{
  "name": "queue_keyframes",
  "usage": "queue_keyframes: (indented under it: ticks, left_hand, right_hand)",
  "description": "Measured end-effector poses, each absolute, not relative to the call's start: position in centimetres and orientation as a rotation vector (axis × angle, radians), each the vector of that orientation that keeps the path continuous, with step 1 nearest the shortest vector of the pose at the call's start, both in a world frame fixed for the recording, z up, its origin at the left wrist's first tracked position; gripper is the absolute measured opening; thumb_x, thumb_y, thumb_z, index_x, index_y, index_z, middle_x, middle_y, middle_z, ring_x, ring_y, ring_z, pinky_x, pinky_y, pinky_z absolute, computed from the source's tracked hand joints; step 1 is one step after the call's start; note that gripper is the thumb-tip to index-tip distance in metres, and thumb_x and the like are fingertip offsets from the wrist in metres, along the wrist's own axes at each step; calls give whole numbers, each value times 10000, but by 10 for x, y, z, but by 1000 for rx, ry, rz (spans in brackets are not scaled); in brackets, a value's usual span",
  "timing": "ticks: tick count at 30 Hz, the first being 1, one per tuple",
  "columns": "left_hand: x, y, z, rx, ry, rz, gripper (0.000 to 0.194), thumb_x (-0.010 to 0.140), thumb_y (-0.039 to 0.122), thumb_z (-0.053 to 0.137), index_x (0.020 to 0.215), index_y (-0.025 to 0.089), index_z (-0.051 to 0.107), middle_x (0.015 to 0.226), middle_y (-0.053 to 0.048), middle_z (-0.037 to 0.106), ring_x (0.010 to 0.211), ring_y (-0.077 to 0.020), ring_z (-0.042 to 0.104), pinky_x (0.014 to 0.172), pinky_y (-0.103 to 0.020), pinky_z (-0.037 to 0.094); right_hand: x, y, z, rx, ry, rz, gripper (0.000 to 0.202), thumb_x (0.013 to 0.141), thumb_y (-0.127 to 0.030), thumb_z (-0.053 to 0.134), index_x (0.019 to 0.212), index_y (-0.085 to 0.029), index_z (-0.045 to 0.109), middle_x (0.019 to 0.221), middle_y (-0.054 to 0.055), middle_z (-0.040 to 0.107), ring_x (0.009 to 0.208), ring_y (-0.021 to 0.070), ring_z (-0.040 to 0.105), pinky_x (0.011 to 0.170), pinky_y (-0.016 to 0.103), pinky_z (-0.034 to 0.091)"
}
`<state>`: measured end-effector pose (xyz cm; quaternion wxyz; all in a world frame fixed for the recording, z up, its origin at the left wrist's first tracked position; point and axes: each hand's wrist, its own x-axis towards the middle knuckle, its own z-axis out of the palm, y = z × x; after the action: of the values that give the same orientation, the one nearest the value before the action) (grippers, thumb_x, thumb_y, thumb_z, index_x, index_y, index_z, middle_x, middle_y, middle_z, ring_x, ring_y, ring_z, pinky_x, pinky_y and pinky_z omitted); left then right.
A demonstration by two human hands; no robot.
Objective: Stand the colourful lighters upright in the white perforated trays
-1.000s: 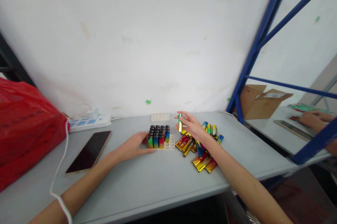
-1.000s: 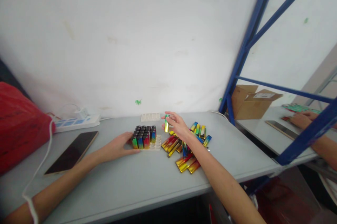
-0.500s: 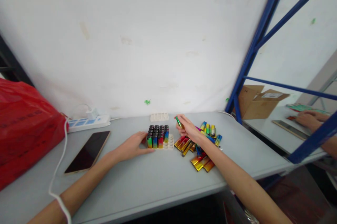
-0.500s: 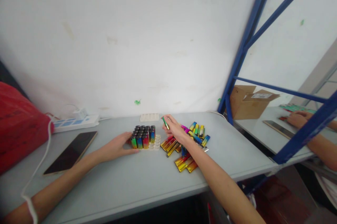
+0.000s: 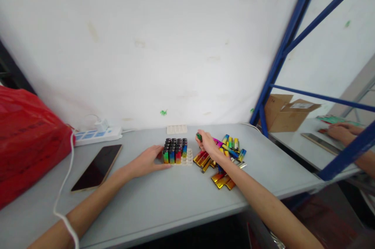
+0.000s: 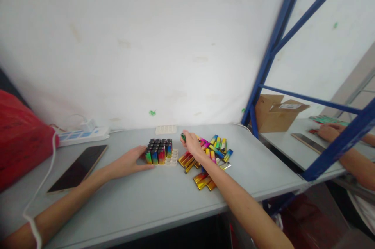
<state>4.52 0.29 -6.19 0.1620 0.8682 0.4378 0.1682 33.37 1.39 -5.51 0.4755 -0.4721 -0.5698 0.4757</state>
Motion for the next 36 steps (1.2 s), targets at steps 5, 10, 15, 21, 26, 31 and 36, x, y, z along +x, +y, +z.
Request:
queue_keyframes:
  ticks: [5,10,15,21,26,31,36]
  left_hand:
    - [45,2,-62,2477,1244,482,579,806,743,692,987,193,693,977,-83,724,898,-286,671,830,-377,539]
    - [44,3,-65,2463,1242,494,564,802,707,721,1013,185,694,1005,-90,724,900,-282,666,837,-379,533]
    - [43,4,-67,2478,1242,509,571,796,714,720,1021,189,702,960,-74,723,881,-278,663,809,-370,524]
    - [48,1,-67,2492,1303,527,566,789,698,726,1012,178,694,942,-75,719,848,-266,655,777,-360,508]
    - [54,-2,-67,2467,1351,581,605,763,732,726,1018,184,696,902,-57,714,794,-235,631,721,-329,477]
    - [54,-1,-67,2467,1363,548,622,759,753,717,1007,184,678,888,-51,698,791,-237,630,709,-325,467]
    - [52,1,-67,2470,1354,537,635,752,779,708,992,193,668,889,-51,700,794,-241,636,716,-328,475]
  right_hand:
    - [334,13,-54,-1139,-1573,1093,719,877,-894,393,626,-228,494,515,-72,294,465,101,263,479,254,215]
    - [332,7,-50,-1213,-1693,856,602,975,-675,340,558,-243,393,511,-35,360,502,130,360,533,286,269]
    - [332,6,-50,-1162,-1644,861,587,992,-685,340,633,-237,462,573,-24,415,542,145,389,540,286,296]
    - [335,-5,-44,-1104,-1770,709,539,1060,-658,315,958,-228,625,727,-7,535,671,173,511,610,280,394]
    - [333,-13,-34,-1018,-1873,437,319,1031,-531,529,957,-232,615,938,46,662,864,206,596,818,326,466]
    - [335,-15,-32,-1013,-2045,537,356,1038,-545,543,897,-225,612,777,-6,638,727,181,575,700,292,418]
    - [339,-11,-40,-987,-2130,497,297,1028,-523,593,1008,-230,639,840,8,702,767,196,631,743,296,443]
